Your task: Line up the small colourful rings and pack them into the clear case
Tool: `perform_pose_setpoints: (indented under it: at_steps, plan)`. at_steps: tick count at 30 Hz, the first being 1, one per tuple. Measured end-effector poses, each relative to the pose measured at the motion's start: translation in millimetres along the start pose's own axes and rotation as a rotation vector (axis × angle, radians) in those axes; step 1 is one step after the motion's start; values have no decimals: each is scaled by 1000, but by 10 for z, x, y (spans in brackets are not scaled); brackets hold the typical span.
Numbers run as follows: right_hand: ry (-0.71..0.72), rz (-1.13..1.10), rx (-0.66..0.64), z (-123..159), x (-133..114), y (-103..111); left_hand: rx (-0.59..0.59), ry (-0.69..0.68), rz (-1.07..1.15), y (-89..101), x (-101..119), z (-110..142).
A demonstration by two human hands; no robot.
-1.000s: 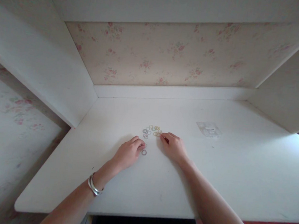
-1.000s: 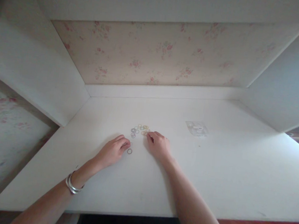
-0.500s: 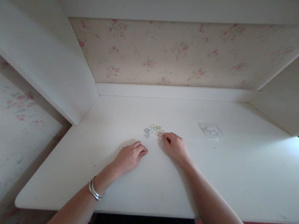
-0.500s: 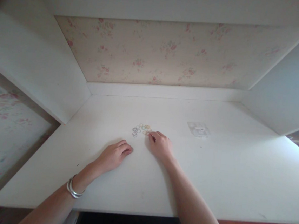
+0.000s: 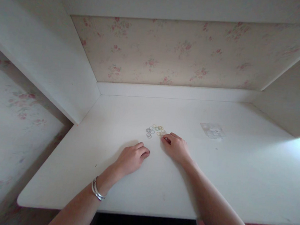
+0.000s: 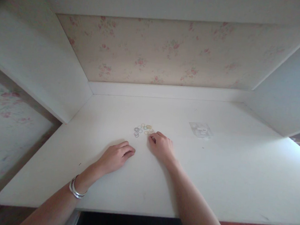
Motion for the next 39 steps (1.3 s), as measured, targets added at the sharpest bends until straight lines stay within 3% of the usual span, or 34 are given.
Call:
perform_pose_setpoints:
  at_steps: [16, 23, 28, 31, 36, 39]
  plan:
    - [6, 107, -67, -41, -17, -38, 30, 3, 6, -40, -27, -1]
    - [13, 42, 0, -39, 9, -47, 45, 11, 153, 1, -47, -30]
    - [92, -106, 89, -36, 44, -8, 50, 70, 356, 49, -100, -69]
    - [164, -178, 111, 10, 9, 13, 67, 176, 563, 95, -165, -84]
    - [280, -260, 13, 136, -152, -4, 124, 323, 913, 159, -226, -78]
    - [339, -288, -64, 196, -259, -32, 129, 364, 1012, 176, -222, -70]
Point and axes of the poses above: each hand's wrist, its own z-axis away from the middle knuckle, its own y-axis out of the back of the hand, x = y × z, the point moved 1 cm from there along -z, towards the middle knuckle, and after that the axes turned 2 degrees about -y, right-handed, at the moved point
